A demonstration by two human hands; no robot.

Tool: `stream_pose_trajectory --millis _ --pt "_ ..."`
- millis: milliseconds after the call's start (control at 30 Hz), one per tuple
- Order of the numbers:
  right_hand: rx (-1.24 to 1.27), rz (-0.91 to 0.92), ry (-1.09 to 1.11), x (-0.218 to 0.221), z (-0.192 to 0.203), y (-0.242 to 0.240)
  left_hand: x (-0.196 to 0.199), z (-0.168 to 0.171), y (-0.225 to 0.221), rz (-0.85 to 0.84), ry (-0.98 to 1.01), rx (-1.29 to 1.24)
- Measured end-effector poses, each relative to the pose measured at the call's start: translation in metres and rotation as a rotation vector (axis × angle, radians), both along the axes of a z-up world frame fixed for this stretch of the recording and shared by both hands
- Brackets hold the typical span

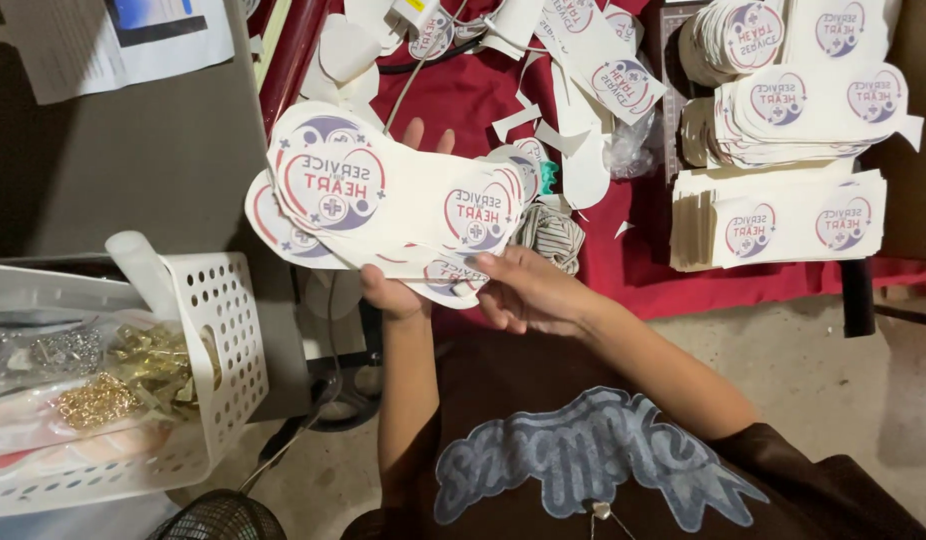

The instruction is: The recorder is sorting and stacking printed stickers or paper templates for a production task.

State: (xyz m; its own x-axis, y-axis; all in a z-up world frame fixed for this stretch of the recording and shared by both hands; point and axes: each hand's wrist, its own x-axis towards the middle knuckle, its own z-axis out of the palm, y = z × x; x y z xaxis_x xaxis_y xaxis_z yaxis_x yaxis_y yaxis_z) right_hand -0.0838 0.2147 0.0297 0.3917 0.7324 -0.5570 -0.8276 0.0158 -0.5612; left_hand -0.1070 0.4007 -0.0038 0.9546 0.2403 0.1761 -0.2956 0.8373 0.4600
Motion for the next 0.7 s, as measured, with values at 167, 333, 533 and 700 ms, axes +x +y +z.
stream_pose_trajectory --millis 167,333,533,700 --pt "0.156 -0.028 0.030 -0.010 0.012 0.013 0.014 0.051 -0.003 0.045 -0.017 0.031" --pt "0.058 -0.041 0.038 -0.015 0.010 0.020 0.011 0.047 0.002 0.102 0.037 -0.066" --pt "-0.098 -0.015 -0.198 -0.015 0.009 0.011 0.008 0.044 0.009 0.029 0.072 -0.169" --pt "-0.291 -0.007 -0.495 -0.013 0.013 0.008 0.012 0.045 0.011 0.036 0.077 -0.213"
